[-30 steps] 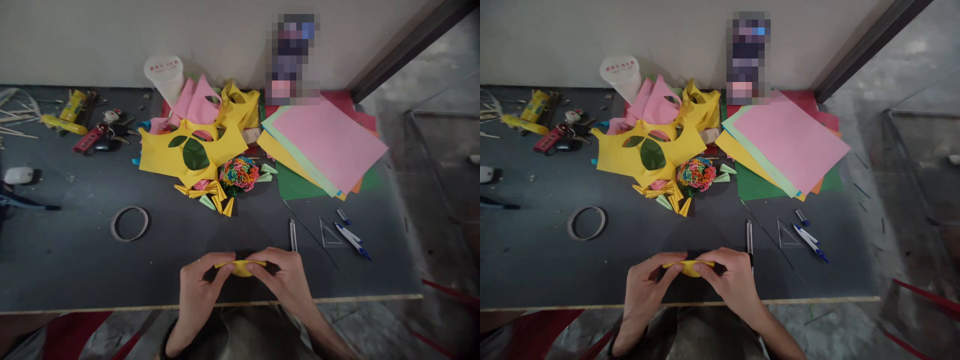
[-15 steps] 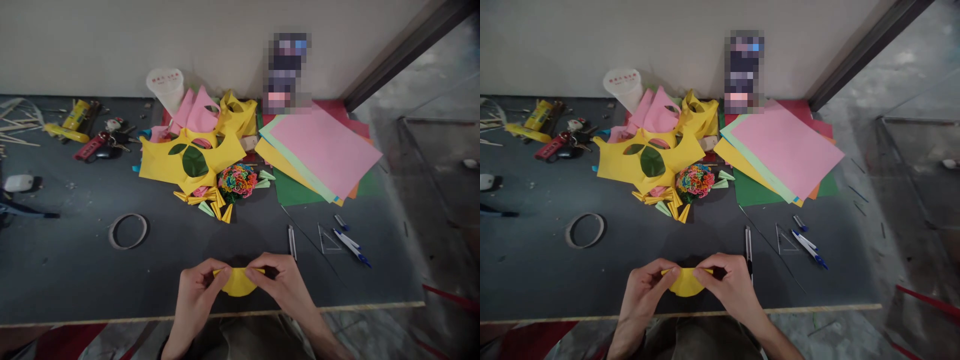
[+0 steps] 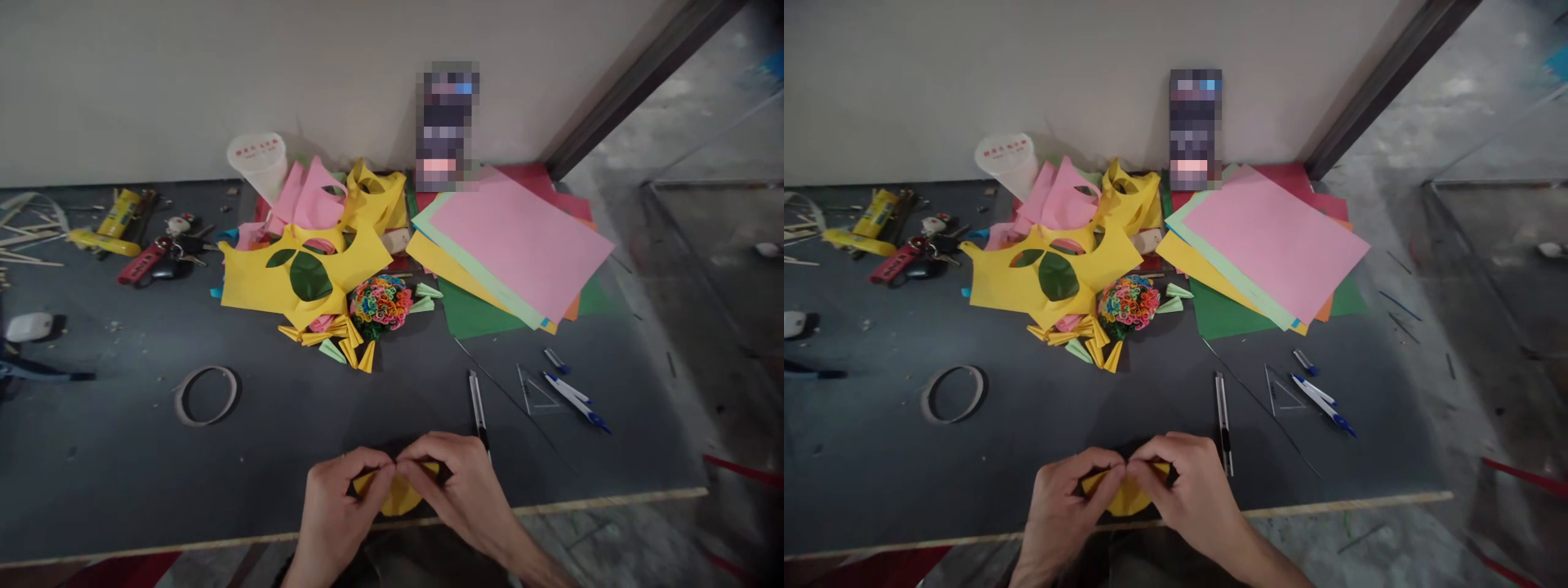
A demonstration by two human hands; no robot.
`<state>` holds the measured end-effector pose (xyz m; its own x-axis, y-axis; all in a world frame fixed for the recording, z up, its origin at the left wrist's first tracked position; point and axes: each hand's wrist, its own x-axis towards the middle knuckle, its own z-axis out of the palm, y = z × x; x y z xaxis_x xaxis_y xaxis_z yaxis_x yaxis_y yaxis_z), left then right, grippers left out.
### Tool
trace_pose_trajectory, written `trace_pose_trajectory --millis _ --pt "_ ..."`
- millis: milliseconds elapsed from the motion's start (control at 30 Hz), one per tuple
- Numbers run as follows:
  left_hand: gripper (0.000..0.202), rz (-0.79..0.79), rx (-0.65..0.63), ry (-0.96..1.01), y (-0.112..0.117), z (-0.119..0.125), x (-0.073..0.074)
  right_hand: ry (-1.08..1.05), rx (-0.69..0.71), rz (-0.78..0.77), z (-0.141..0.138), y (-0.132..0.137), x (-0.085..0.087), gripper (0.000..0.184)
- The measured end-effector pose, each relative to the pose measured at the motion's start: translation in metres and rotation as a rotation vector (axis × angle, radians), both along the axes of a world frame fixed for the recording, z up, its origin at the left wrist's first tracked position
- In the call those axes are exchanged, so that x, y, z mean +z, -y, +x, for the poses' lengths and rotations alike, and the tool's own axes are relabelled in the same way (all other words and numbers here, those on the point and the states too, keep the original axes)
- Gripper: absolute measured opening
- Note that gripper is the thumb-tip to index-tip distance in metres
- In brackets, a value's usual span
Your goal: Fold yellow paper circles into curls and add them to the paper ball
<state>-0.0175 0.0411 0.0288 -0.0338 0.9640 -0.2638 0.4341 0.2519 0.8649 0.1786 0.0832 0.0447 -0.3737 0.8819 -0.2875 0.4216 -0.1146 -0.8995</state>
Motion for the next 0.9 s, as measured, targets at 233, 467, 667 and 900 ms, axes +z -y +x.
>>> trace_pose_trajectory --millis 233,467,667,900 --pt "0.028 -0.125 0.093 0.038 0.005 -0.004 0.004 0.001 0.0 0.058 0.01 0.007 -0.009 0.029" --pt "0.015 -0.182 0.098 -0.004 0.005 -0.022 0.012 -0.001 0.02 0.131 0.009 0.011 -0.011 0.023" --pt "0.024 -0.074 0.037 0.01 0.001 -0.016 0.016 -0.034 -0.08 0.304 0.011 0.01 -0.014 0.018" --pt "0.029 -0.144 0.138 0.214 0.011 -0.012 0.003 0.093 -0.074 0.482 0.013 0.005 -0.007 0.02"
